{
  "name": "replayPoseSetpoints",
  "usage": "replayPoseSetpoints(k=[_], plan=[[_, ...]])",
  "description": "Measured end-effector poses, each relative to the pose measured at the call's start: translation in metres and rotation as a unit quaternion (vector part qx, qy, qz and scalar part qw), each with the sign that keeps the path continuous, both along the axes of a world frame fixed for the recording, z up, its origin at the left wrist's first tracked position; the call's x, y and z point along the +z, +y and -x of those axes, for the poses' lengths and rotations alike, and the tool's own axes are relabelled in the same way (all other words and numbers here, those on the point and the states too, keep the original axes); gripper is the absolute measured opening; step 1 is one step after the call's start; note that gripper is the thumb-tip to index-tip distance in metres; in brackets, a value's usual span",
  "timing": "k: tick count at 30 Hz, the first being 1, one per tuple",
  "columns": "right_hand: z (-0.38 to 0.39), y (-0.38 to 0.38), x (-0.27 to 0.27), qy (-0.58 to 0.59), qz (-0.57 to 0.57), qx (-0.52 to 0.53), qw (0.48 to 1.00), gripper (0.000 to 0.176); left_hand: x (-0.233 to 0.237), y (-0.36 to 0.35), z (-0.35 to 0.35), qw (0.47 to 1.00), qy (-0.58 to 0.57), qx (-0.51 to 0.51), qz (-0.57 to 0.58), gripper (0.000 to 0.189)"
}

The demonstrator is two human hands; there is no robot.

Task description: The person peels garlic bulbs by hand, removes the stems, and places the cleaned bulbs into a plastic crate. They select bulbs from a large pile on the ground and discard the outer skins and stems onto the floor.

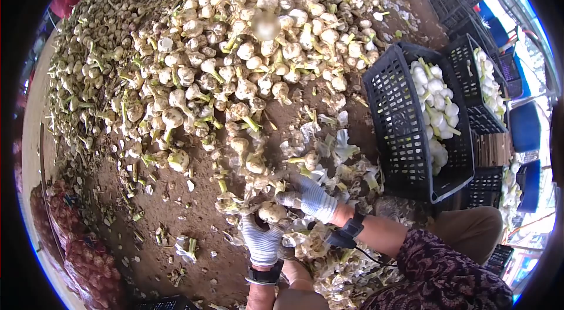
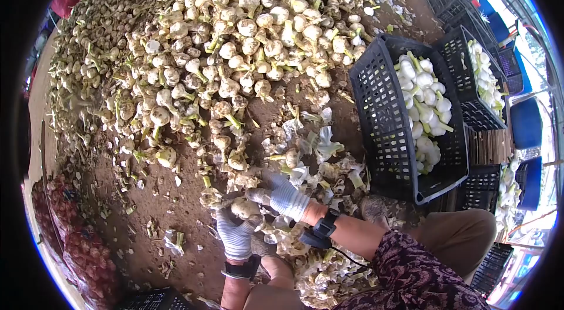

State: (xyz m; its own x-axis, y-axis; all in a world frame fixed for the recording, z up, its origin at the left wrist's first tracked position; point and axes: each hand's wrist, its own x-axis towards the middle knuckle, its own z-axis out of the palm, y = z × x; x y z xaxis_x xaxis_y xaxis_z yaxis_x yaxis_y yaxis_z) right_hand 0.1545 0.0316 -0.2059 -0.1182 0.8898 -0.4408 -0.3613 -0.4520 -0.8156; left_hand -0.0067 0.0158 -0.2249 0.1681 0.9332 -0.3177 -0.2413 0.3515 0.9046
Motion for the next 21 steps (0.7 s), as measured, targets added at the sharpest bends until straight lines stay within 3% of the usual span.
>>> replayPoseSetpoints(k=[2, 4, 6, 8, 11, 12, 13, 14, 15, 16, 18, 19, 21], plan=[[0.003, -0.002, -0.001, 0.033, -0.012, -0.032, 0.999, 0.042, -0.003, -0.004, 0.000, 0.996, 0.053, -0.023, -0.065, 0.069], [0.001, -0.004, -0.001, -0.183, -0.122, 0.020, 0.975, 0.041, 0.000, -0.007, 0.003, 0.990, 0.108, -0.051, -0.080, 0.070], [0.001, -0.007, -0.004, -0.170, -0.114, 0.027, 0.978, 0.042, 0.002, -0.010, 0.005, 0.976, 0.171, -0.076, -0.113, 0.070], [0.000, -0.010, 0.000, -0.068, -0.050, 0.030, 0.996, 0.045, 0.001, -0.012, 0.007, 0.971, 0.190, -0.075, -0.128, 0.070], [-0.004, -0.015, -0.003, -0.064, -0.066, 0.028, 0.995, 0.048, 0.006, -0.013, 0.005, 0.941, 0.261, -0.085, -0.198, 0.069], [-0.005, -0.018, -0.003, -0.063, -0.067, 0.028, 0.995, 0.048, 0.009, -0.013, 0.005, 0.990, 0.114, -0.029, -0.077, 0.067], [-0.006, -0.020, 0.002, -0.014, -0.053, 0.021, 0.998, 0.049, 0.012, -0.014, 0.004, 0.998, -0.038, 0.027, 0.048, 0.065], [-0.007, -0.021, 0.005, 0.037, -0.039, 0.015, 0.998, 0.051, 0.016, -0.012, 0.000, 0.983, -0.152, 0.049, 0.089, 0.058], [-0.005, -0.024, -0.004, -0.067, -0.126, 0.043, 0.989, 0.051, 0.016, -0.012, 0.004, 0.957, -0.219, 0.044, 0.186, 0.057], [-0.010, -0.021, 0.002, -0.261, -0.244, 0.116, 0.927, 0.051, 0.017, -0.011, 0.009, 0.916, -0.284, 0.038, 0.280, 0.058], [-0.016, -0.021, 0.012, -0.398, -0.233, 0.258, 0.849, 0.055, 0.018, -0.011, 0.007, 0.921, -0.252, 0.045, 0.294, 0.067], [-0.015, -0.024, 0.009, -0.399, -0.233, 0.256, 0.849, 0.055, 0.014, -0.009, 0.009, 0.911, -0.254, 0.024, 0.323, 0.068], [-0.011, -0.032, -0.003, -0.338, -0.270, 0.083, 0.898, 0.062, 0.014, -0.010, 0.006, 0.912, -0.244, 0.032, 0.329, 0.069]])
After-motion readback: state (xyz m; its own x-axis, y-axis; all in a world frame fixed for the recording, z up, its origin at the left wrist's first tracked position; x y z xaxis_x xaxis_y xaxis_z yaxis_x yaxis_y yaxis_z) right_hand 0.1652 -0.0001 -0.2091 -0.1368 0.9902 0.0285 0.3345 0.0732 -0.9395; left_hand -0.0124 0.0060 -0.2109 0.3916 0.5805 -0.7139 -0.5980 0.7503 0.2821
